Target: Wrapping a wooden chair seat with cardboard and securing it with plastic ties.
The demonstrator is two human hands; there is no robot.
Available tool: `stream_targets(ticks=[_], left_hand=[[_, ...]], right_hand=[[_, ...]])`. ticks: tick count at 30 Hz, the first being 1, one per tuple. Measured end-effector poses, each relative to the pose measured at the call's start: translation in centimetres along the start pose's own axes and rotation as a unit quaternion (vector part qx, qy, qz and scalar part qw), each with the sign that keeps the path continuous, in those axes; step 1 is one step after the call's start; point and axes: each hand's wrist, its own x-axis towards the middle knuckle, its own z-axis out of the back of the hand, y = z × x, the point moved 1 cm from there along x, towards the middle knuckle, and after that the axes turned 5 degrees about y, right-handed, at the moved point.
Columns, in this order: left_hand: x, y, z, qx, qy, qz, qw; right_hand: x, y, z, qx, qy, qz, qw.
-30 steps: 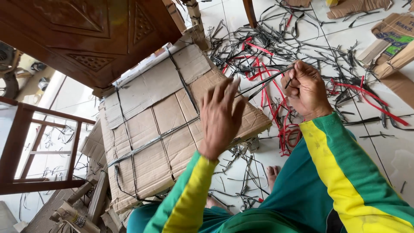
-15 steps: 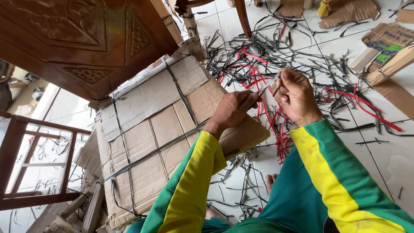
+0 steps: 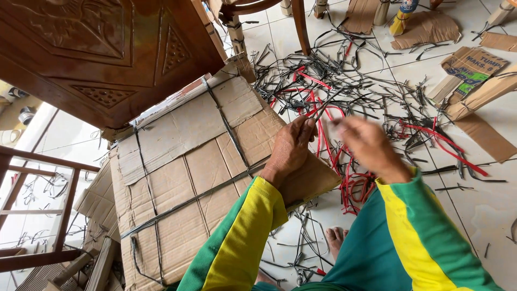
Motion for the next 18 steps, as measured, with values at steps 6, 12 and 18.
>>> stream_targets(ticks=[6, 12, 18], left_hand=[[-0.4, -5.0, 0.7, 0.174, -0.088, -0.187, 0.963], [0.7, -2.0, 0.1, 0.055, -0.132, -0.16, 0.977], [1.0, -1.0, -0.2, 0.026, -0.188, -0.1, 0.977]], right_hand=[[1.7, -2.7, -5.1, 0.008, 0.058, 0.087, 0.994], [2.4, -1.9, -5.9, 0.093, 0.024, 0.055, 0.994], [2.1, -0.4, -5.7, 0.256, -0.058, 0.034, 0.964]])
